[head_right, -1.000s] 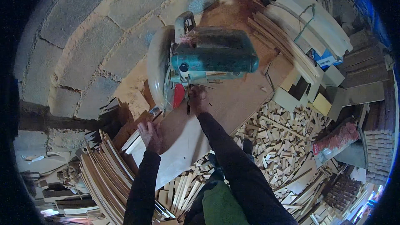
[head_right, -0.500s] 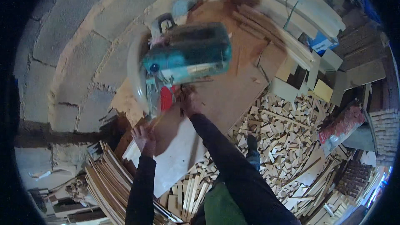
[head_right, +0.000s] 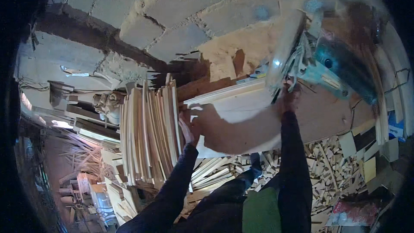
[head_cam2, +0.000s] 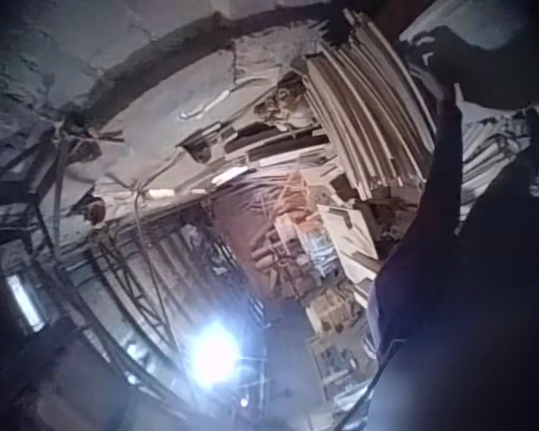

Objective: Cutting thin wooden strips using a circular saw and sorting them.

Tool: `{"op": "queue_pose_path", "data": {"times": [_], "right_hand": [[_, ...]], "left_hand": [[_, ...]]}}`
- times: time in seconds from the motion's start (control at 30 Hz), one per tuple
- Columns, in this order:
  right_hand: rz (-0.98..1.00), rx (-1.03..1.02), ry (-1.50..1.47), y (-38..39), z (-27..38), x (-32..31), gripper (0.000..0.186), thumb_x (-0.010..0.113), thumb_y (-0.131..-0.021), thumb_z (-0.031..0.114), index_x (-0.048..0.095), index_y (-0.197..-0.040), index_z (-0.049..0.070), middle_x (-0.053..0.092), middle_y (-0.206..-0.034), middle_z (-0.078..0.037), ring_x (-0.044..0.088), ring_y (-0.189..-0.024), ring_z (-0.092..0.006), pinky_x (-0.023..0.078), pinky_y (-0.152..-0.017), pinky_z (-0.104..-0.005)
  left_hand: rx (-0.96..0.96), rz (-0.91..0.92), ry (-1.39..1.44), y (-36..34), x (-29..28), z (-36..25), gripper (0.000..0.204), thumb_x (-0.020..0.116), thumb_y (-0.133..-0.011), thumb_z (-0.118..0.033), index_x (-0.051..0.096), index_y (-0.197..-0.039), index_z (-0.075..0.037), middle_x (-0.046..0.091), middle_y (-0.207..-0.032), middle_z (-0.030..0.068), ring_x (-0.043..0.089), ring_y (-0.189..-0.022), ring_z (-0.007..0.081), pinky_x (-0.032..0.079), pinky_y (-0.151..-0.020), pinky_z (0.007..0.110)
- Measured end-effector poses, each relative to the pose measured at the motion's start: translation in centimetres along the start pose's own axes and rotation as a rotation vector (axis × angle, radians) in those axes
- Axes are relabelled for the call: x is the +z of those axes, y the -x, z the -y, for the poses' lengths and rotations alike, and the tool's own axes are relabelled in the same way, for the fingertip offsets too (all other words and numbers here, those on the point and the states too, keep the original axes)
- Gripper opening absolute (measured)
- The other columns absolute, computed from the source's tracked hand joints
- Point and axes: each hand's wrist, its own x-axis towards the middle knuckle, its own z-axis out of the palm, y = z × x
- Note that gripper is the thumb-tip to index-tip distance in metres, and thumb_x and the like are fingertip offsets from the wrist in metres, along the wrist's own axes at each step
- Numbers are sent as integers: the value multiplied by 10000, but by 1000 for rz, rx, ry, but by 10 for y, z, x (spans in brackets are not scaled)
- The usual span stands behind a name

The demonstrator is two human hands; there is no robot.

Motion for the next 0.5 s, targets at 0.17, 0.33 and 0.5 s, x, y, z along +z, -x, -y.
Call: {"op": "queue_pose_path", "data": {"times": [0.17,0.33,0.5], "right_hand": [[-73,-314,661,16,-21,16,375,492,-1045,310,535,-1334,75,561,-1298,-78,569,-1170,-266,453,-1002,-411],[-46,-194,78,-3,8,-3,265,545,-973,157,614,-1209,60,626,-1118,-105,615,-1014,-268,500,-900,-389],[9,-93,-154,-5,49,-18,301,618,-797,-71,652,-1051,87,602,-922,-128,610,-805,-266,514,-699,-365]], "left_hand": [[-387,43,999,-39,27,10,551,606,-966,-455,467,-1349,-83,579,-1229,120,599,-1078,231,522,-915,370],[107,-167,-347,-50,34,6,809,766,-806,-273,329,-1410,41,578,-1233,210,556,-1177,376,430,-1009,472],[-61,68,-180,-49,28,15,918,642,-884,-397,198,-1487,134,379,-1467,322,367,-1373,454,301,-1148,520]]}}
